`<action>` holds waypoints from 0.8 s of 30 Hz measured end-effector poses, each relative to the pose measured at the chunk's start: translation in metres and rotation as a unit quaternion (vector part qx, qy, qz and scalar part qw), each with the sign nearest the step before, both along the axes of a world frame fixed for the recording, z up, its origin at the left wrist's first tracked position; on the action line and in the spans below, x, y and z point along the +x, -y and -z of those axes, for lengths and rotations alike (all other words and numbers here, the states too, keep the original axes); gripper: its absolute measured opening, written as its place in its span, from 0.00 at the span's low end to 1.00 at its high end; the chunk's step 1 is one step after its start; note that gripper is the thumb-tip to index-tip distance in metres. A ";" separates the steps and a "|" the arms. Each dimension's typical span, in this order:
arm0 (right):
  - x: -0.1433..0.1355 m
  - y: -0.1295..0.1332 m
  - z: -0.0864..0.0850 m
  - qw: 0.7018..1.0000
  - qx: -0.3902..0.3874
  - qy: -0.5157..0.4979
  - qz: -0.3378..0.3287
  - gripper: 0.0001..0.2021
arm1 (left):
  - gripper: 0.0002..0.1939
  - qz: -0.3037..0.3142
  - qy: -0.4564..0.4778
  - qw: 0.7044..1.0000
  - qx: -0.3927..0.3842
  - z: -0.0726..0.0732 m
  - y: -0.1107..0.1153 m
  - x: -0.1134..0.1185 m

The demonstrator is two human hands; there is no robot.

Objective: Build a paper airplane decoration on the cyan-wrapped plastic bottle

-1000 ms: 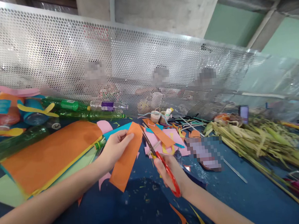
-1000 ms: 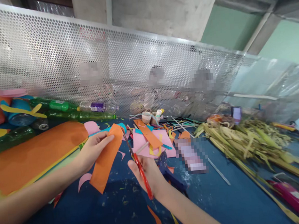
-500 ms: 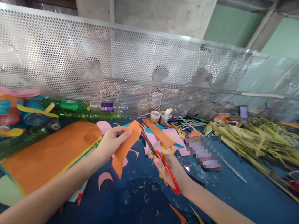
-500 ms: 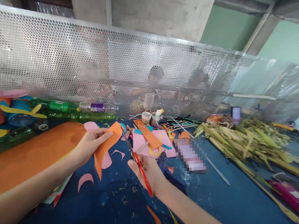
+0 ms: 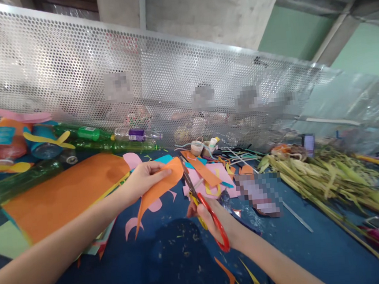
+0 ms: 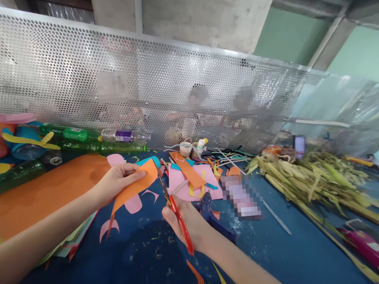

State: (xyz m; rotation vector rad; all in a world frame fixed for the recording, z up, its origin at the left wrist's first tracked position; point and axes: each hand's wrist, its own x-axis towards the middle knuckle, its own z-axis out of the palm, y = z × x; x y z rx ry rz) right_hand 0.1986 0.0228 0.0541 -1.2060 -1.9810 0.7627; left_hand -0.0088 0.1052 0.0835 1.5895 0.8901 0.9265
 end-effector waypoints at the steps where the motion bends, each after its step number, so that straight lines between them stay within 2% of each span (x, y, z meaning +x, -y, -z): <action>1: 0.000 0.000 0.000 1.000 0.006 0.001 0.003 0.25 | 0.15 0.001 -0.008 1.000 0.004 0.001 0.001 0.000; 6: 0.003 -0.001 0.001 0.999 0.030 0.013 -0.001 0.23 | 0.16 -0.001 -0.034 0.999 0.009 0.002 0.002 0.001; 14: 0.003 -0.002 0.003 1.000 0.030 0.006 0.002 0.24 | 0.13 0.013 -0.016 1.000 -0.016 -0.002 0.006 0.003; 24: 0.000 -0.002 0.000 1.000 0.000 -0.007 0.003 0.25 | 0.11 0.016 -0.015 1.000 -0.014 -0.002 0.005 0.003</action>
